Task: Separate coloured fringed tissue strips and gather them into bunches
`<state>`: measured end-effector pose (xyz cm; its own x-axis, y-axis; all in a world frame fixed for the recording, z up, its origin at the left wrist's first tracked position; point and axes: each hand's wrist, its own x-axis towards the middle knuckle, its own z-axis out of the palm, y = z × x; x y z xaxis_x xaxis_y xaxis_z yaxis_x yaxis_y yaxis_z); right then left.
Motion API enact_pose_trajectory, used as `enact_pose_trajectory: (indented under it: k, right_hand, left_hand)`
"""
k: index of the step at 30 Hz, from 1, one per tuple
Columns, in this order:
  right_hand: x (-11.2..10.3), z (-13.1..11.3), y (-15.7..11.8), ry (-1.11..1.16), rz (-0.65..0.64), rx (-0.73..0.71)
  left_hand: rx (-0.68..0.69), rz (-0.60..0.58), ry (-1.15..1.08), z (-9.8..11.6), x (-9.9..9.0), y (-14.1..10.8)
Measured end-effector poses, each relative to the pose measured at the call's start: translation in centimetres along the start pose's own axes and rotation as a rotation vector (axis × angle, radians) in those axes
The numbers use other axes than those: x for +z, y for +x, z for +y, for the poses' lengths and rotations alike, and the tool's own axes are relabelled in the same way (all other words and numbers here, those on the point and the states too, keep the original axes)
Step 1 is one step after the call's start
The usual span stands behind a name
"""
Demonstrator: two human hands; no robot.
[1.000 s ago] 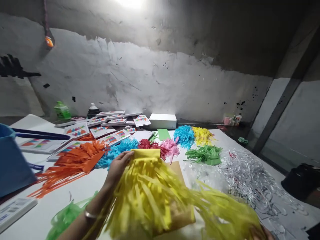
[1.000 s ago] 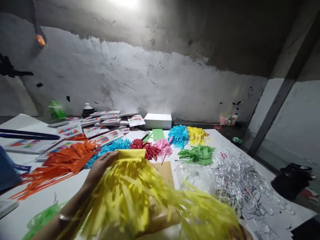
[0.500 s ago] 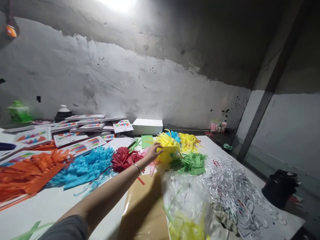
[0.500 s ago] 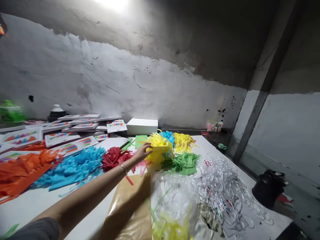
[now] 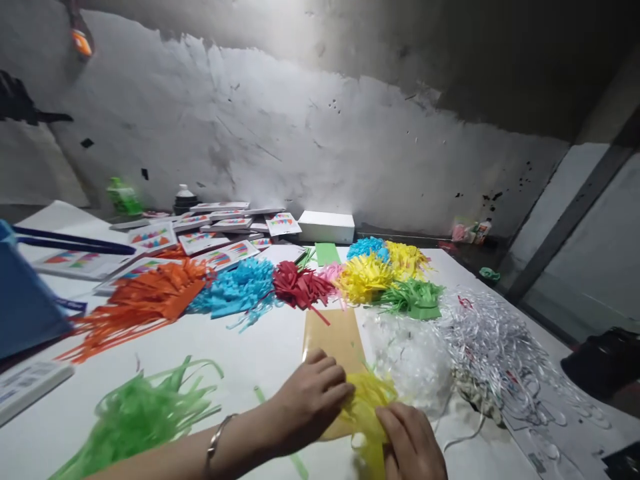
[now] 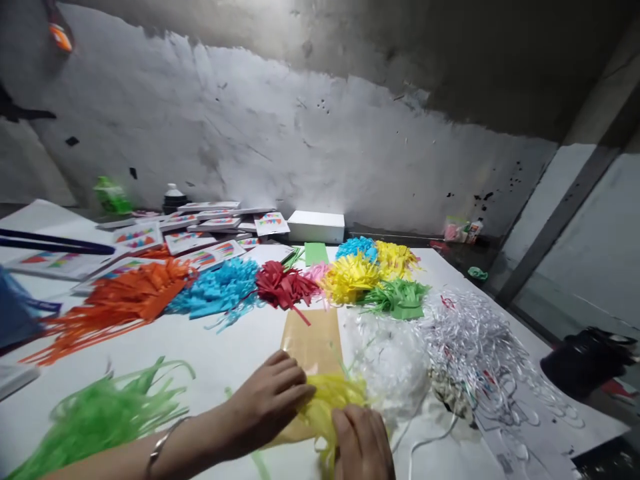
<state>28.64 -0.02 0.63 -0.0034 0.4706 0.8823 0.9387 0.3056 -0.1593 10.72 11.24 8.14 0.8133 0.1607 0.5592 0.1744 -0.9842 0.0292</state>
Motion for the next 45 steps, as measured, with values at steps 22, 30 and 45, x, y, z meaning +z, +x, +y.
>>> enact_pose_trajectory:
  k: [22, 30, 45]
  right_hand:
    - [0.9, -8.6, 1.4, 0.236, 0.171, -0.307]
    - [0.7, -5.0, 0.1, 0.172, -0.154, -0.223]
    - [2.7, -5.8, -4.7, 0.059, -0.347, -0.185]
  left_hand:
    - [-0.943, -0.047, -1.67, 0.5, -4.1, -9.6]
    - [-1.041, -0.391, -2.298, 4.4, 1.1, -11.3]
    - [-1.255, -0.017, -1.235, -2.7, -4.2, -16.5]
